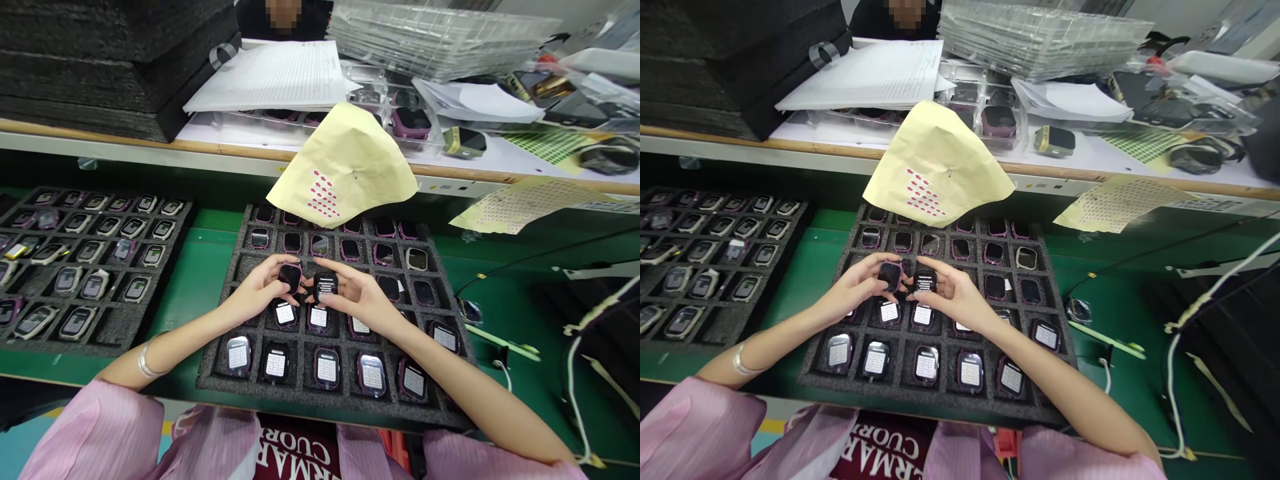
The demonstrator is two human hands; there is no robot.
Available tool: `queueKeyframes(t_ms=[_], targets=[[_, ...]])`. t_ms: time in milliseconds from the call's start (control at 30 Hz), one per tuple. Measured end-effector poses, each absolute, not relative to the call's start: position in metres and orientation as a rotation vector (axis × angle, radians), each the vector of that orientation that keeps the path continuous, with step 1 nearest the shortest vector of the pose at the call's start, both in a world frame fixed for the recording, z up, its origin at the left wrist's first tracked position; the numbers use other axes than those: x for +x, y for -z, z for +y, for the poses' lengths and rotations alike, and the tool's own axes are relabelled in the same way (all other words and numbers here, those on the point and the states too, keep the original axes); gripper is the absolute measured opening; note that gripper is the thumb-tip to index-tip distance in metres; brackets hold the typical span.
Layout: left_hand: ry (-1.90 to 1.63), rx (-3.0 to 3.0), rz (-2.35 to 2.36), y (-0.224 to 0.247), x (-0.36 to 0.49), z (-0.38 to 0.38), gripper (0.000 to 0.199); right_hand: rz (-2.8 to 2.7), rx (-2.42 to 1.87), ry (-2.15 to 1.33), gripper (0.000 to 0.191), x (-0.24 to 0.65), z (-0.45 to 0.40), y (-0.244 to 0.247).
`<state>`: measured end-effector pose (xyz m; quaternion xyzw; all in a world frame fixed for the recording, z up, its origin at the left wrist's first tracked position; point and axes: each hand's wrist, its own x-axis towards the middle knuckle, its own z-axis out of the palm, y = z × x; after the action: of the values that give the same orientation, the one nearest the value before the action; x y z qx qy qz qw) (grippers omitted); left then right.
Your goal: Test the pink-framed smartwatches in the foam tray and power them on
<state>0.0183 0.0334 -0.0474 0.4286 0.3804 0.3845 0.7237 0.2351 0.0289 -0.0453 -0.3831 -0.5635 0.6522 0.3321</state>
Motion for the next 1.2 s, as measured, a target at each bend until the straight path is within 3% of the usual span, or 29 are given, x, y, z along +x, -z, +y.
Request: queueKeyframes(t_ms=[100, 300, 433, 600, 833, 1033, 1200], targets=[[-0.864, 0.955, 0.865, 0.046, 0.019, 0.034, 0.043, -1.611, -1.019, -1.624, 0.063, 0.238, 0.034, 0.050], [-0.863, 0.965, 0.883, 0.042, 0.020, 0.033, 0.045, -2.223, -1.106, -0.841, 0.032, 0.242, 0.056, 0.071], [-0.870, 0.981, 0.889, 0.040, 0.022, 0.030, 0.045, -2.261, -1.092, -0.760, 0.037, 0.238, 0.058, 0.077], [-0.878, 1.012, 0.903, 0.039, 0.025, 0.025, 0.045, -2.254, -1.170, -0.690, 0.027, 0.228, 0.051, 0.073], [-0.872, 1.032, 0.897, 0.037, 0.028, 0.022, 0.048, -2.581, -1.382, -0.080, 0.041, 0.236, 0.047, 0.052], [-0.892, 1.051, 0.941, 0.042, 0.028, 0.026, 0.045, -2.469, -1.720, -0.318, 0.028, 0.273, 0.044, 0.044], [-0.875, 1.081, 0.918, 0.040, 0.045, 0.035, 0.038, -2.266, -1.747, -0.437, 0.021, 0.276, 0.039, 0.056]])
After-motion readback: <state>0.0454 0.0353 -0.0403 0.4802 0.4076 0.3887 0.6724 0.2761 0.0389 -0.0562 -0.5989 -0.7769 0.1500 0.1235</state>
